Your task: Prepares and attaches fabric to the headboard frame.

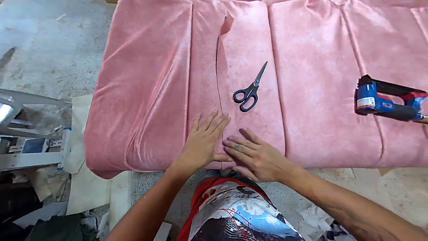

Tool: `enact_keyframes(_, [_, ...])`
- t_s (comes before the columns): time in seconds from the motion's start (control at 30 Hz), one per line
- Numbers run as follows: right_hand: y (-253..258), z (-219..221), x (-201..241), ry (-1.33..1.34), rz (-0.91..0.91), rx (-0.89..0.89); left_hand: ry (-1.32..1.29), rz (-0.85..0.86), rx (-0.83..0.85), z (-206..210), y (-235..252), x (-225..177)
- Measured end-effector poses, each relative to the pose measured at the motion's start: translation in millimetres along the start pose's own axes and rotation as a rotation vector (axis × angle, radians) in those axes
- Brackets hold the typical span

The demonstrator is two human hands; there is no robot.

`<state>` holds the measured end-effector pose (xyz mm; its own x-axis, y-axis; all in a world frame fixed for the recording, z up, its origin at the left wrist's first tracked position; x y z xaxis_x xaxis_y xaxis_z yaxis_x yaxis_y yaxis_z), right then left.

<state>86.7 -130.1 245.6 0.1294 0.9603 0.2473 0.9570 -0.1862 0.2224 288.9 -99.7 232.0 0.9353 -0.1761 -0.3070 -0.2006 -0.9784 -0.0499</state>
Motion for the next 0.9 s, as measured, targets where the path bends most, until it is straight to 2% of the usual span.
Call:
enact_keyframes(0.07, [-1,10,4,0.021,0.013,0.002,0.017,0.005,0.010,1,0,0])
enact_keyframes(0.13, [-10,-3,7,0.005,0.071,-0.105,0.007,0.015,0.025,-1,-2,0])
enact_keyframes(0.2, [-19,-24,13,-0.087,0.252,-0.322,-0.072,0.048,0.034,-15,-1,5])
enact_keyframes(0.27, [-18,-30,25,-0.145,0.525,-0.416,-0.196,0.122,-0.033,-43,13,14])
enact_keyframes(0.33, [-1,-12,41,-0.113,0.775,-0.366,-0.243,0.305,-0.067,-67,38,16])
enact_keyframes(0.37, [10,3,46,-0.082,0.859,-0.353,-0.232,0.437,-0.030,-69,52,12])
enact_keyframes(0.43, [29,27,53,-0.041,0.929,-0.407,-0.201,0.674,0.126,-55,75,2])
enact_keyframes(0.53, [26,28,57,0.090,0.947,-0.550,-0.133,0.832,0.278,-41,87,-3])
enact_keyframes(0.6, [12,19,62,0.146,1.019,-0.596,-0.068,0.868,0.308,-49,81,-7])
enact_keyframes(0.7, [13,13,68,0.260,1.134,-0.576,-0.020,0.859,0.262,-62,60,-32])
enact_keyframes(0.77, [13,17,72,0.284,1.159,-0.706,0.011,0.841,0.188,-71,47,-47])
enact_keyframes(0.83, [-2,16,77,0.417,1.189,-0.762,0.087,0.752,0.125,-88,37,-48])
enact_keyframes(0.9, [-28,16,86,0.523,1.270,-0.743,0.185,0.650,0.103,-110,27,-36])
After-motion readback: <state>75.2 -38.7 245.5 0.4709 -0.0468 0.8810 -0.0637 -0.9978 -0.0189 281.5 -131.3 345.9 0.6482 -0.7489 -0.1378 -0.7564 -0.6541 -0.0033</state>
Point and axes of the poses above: each hand's wrist, its own y-axis towards the middle knuckle, its own z-axis out of the palm, x = y × z, the point moved 4 cm from there along y, towards the middle knuckle, and after that the axes turned 2 degrees about -x, right-handed, at the moved point
